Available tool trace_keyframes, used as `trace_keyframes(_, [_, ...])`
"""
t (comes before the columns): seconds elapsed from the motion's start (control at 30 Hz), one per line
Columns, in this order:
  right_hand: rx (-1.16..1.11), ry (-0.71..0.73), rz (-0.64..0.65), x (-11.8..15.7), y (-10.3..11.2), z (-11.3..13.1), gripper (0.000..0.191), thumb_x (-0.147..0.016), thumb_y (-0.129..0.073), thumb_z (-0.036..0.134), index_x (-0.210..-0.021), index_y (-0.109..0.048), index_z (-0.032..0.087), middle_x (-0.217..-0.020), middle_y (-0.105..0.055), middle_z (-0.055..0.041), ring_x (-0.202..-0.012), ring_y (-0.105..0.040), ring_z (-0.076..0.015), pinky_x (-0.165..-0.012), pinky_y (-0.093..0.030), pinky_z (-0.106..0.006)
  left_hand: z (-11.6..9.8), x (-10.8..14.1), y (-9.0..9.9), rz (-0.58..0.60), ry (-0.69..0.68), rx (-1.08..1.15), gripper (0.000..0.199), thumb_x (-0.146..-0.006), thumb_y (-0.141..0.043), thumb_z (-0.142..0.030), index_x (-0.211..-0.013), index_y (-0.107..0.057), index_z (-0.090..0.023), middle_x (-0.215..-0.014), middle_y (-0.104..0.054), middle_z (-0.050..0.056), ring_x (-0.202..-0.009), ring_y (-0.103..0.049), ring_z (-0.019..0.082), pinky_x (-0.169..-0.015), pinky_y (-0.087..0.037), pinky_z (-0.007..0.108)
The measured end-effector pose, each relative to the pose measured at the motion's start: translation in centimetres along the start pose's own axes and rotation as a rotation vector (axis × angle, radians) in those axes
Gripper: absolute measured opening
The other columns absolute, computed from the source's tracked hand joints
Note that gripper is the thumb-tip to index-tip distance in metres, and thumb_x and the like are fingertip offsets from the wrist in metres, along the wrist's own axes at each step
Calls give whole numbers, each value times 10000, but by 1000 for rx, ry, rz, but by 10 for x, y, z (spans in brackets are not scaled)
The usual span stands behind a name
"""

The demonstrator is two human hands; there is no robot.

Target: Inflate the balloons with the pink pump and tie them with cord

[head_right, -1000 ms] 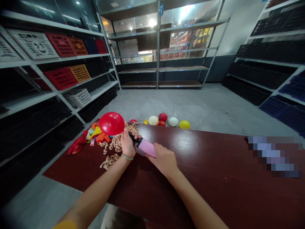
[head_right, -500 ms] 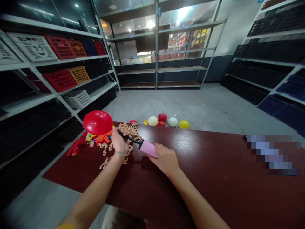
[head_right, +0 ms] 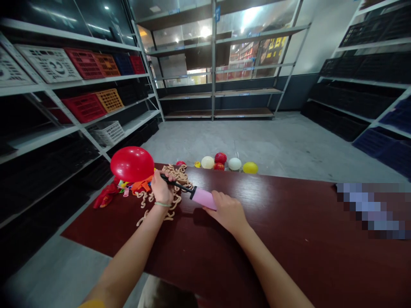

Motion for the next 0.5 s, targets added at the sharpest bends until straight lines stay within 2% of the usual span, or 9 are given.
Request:
trace_keyframes(0.1, [19, 4, -8, 2, 4, -6, 356, -863, -605, 532, -1030, -593, 218, -915, -700, -54, -800, -645, -223, -622, -329, -291, -6, -9, 4, -17, -22, 23, 197, -903, -481, -312, -756, -407, -203, -569, -441, -71, -434, -418, 69, -483, -385, 226])
trace_keyframes(0.2, [15, -4, -17, 4, 4, -4, 360, -865, -605, 524, -1046, -592, 213, -919, -703, -57, -800, -650, -223, -622, -333, -300, 2, 1, 3, -31, -40, 15, 210, -902, -479, -318, -744, -405, -201, -556, -436, -74, -426, -404, 68, -484, -391, 229])
trace_keyframes(0.27, [1, -25, -10, 5, 2, 2, 354, -867, -599, 513, -1065, -590, 219, -932, -707, -53, -800, -656, -220, -617, -335, -301, 15, 17, -1, 3, -28, -15, 248, -896, -496, -358, -722, -413, -201, -544, -447, -68, -423, -418, 76, -487, -413, 235])
trace_keyframes(0.37, [-30, -80, -12, 5, -2, 10, 363, -856, -605, 503, -1097, -585, 233, -957, -715, -49, -798, -665, -223, -606, -337, -299, 35, 39, -8, 135, 43, -45, 284, -891, -519, -406, -713, -445, -198, -559, -492, -45, -436, -468, 89, -509, -451, 245])
trace_keyframes(0.5, [-47, -97, 6, 4, -7, 15, 393, -845, -616, 524, -1109, -581, 234, -964, -717, -48, -802, -668, -229, -598, -330, -298, 42, 45, -9, 185, 81, -39, 275, -879, -549, -415, -734, -462, -199, -566, -513, -42, -432, -489, 96, -511, -468, 248])
Point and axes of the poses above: each hand's wrist, its own x-axis away from the middle knuckle, its own y-axis out of the back of the hand, z = x × y, the point moved 3 cm from there along -x, towards the middle knuckle
